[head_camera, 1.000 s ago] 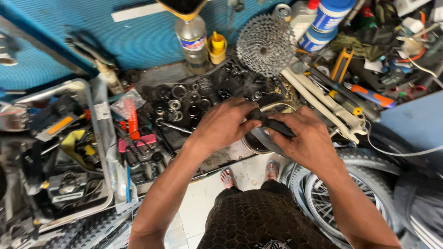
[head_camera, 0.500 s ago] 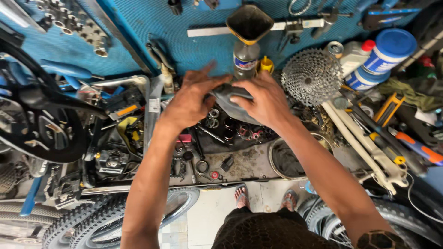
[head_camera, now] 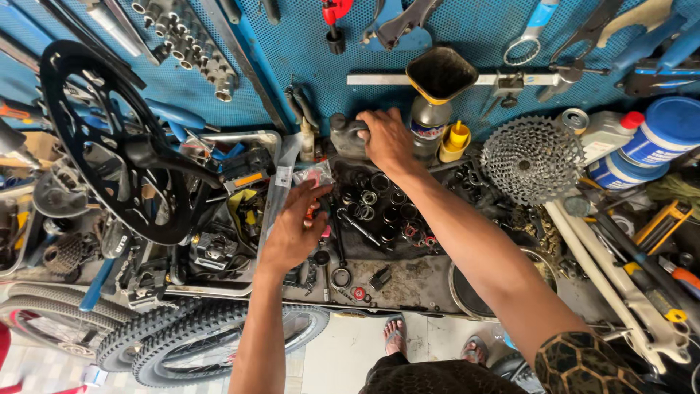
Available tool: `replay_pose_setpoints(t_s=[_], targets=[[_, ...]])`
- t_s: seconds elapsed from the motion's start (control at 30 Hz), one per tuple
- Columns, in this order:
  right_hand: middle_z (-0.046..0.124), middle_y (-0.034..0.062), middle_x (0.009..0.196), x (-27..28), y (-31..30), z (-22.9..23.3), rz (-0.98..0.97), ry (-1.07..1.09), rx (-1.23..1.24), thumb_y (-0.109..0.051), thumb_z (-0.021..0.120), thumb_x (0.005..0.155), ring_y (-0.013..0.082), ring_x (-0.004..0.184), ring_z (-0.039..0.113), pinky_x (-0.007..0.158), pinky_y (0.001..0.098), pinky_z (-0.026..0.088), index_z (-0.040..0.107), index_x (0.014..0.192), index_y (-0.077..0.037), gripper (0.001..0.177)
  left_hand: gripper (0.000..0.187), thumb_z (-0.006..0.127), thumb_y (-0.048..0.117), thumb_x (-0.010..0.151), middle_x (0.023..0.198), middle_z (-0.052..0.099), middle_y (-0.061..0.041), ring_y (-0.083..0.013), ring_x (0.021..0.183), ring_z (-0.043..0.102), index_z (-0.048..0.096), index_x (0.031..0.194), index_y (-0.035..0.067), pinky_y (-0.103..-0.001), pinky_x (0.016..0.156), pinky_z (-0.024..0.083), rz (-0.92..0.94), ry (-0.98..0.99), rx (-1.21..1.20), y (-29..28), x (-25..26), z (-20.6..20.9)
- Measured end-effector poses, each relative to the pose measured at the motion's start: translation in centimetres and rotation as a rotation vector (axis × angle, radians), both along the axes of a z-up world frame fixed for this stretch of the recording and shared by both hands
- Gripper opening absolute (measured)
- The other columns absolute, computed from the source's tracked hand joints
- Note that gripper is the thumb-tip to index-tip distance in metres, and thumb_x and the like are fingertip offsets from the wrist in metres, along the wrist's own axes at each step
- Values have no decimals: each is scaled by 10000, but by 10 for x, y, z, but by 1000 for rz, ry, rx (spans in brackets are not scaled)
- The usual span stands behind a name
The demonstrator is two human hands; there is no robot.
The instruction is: The person cleans small bicycle parts by scrubbing them with a brush in a metal tray filled with liquid. The person repeatedly picks up parts, scrubs them, and places them back on the workbench.
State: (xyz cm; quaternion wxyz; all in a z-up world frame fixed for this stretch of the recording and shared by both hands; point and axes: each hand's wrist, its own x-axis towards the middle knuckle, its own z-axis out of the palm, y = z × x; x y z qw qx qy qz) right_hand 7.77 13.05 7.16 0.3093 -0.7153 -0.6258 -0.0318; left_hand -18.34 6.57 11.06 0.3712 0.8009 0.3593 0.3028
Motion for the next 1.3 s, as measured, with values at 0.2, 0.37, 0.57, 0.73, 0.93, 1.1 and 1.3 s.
replay_pose_setpoints(t_s=[0.2, 0.37, 0.57, 0.73, 0.93, 1.1, 1.3], targets=[[668, 182, 1183, 1, -27, 23, 89, -89, 91, -119, 697, 868, 364, 1082, 598, 858, 441, 526, 594, 1372, -27, 522, 426, 679, 28, 880, 1391, 588, -134, -231, 988, 695, 655, 1300, 94, -333, 739, 613, -19, 9, 17, -14, 14, -11], [742, 129, 1099, 41, -167, 61, 130, 100, 33, -218, 693, 985, 322, 896, 728, 766, 411, 568, 662, 1321, -153, 343, 348, 679, 50, 913, 1225, 686, -124, -221, 943, 728, 664, 1259, 67, -326, 726, 612, -126, -29, -70, -30, 53, -32], [747, 153, 1032, 129, -322, 52, -285, 25, -190, -278, 724, 936, 337, 824, 718, 726, 447, 557, 714, 1234, -141, 328, 310, 687, 69, 894, 1082, 725, -156, -270, 900, 751, 693, 1204, 57, -371, 720, 602, -203, 7, -34, -43, 128, -67], [760, 150, 984, 130, -406, -6, -505, 163, -506, -373, 698, 907, 345, 848, 740, 754, 463, 567, 690, 1268, -177, 411, 224, 727, 125, 891, 1023, 749, -168, -336, 895, 748, 743, 1112, 93, -435, 753, 593, -142, 87, 32, -49, 197, -99], [723, 184, 1112, 118, -437, -48, -495, 222, -803, -468, 702, 884, 370, 899, 740, 757, 492, 581, 461, 1416, -164, 658, 132, 716, 137, 887, 1000, 754, -127, -366, 922, 721, 746, 1013, 118, -482, 790, 583, 11, 212, 102, -42, 261, -133], [684, 203, 1159, 119, -445, -59, -463, 220, -853, -406, 759, 824, 412, 924, 719, 782, 499, 583, 398, 1403, -148, 729, 95, 707, 144, 862, 1063, 719, -122, -385, 1050, 656, 756, 930, 99, -517, 838, 565, 60, 363, 266, -31, 304, -168], [671, 172, 1155, 123, -452, -62, -412, 223, -696, -201, 700, 847, 410, 916, 712, 802, 489, 576, 486, 1350, -143, 551, 198, 724, 127, 838, 1246, 661, -113, -365, 1278, 515, 740, 1030, 83, -523, 954, 535, 96, 540, 282, -19, 332, -201]])
